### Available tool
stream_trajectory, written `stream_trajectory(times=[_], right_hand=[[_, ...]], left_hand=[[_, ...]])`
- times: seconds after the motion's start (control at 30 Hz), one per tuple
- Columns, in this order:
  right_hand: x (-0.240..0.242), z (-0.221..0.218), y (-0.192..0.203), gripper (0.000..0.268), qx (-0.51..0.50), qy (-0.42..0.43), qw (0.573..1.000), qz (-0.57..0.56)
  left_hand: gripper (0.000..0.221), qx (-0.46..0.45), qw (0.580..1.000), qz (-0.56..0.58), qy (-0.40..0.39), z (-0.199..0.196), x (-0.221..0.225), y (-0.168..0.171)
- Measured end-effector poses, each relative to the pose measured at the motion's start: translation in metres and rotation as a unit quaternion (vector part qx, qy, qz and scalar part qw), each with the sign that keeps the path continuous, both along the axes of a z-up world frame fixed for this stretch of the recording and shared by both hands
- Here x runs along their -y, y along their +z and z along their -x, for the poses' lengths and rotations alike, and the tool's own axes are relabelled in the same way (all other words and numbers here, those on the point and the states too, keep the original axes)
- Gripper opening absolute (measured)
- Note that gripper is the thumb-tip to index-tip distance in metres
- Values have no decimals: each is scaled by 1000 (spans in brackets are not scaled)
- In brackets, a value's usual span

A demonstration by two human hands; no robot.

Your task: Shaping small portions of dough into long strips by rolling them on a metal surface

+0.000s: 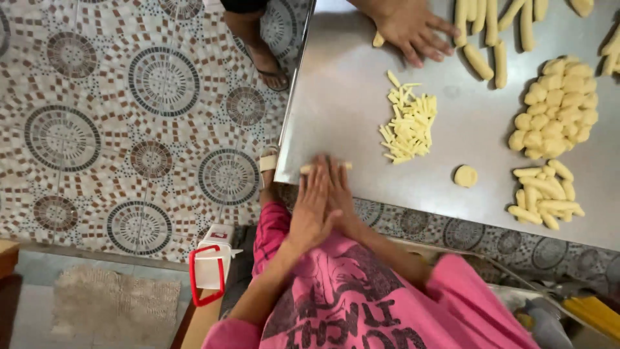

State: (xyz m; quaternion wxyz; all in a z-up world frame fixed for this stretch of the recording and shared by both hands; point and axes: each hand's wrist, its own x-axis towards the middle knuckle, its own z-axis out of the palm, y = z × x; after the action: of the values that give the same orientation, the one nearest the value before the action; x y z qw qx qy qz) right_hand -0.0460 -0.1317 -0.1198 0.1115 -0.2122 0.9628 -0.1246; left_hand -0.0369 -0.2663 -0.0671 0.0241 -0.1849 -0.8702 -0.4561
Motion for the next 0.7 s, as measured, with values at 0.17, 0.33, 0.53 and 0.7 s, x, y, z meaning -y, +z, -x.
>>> stream_trajectory(times=[0.17,0.33,0.53,0.7], right_hand=[[-32,61,-5,84,-32,-17,999,28],[-43,127,-8,105,-20,17,999,-39],[-53,-15,26,114,-6,69,997,25],[-26,9,13,113,6,37,999,-21]], left_hand=[[80,75,942,326,-4,57,-13,-21],[91,-3,942,336,13,118,-9,-29],[137,105,939,288,-156,-1,24,5],[135,70,897,415,-134,20,10,-51]])
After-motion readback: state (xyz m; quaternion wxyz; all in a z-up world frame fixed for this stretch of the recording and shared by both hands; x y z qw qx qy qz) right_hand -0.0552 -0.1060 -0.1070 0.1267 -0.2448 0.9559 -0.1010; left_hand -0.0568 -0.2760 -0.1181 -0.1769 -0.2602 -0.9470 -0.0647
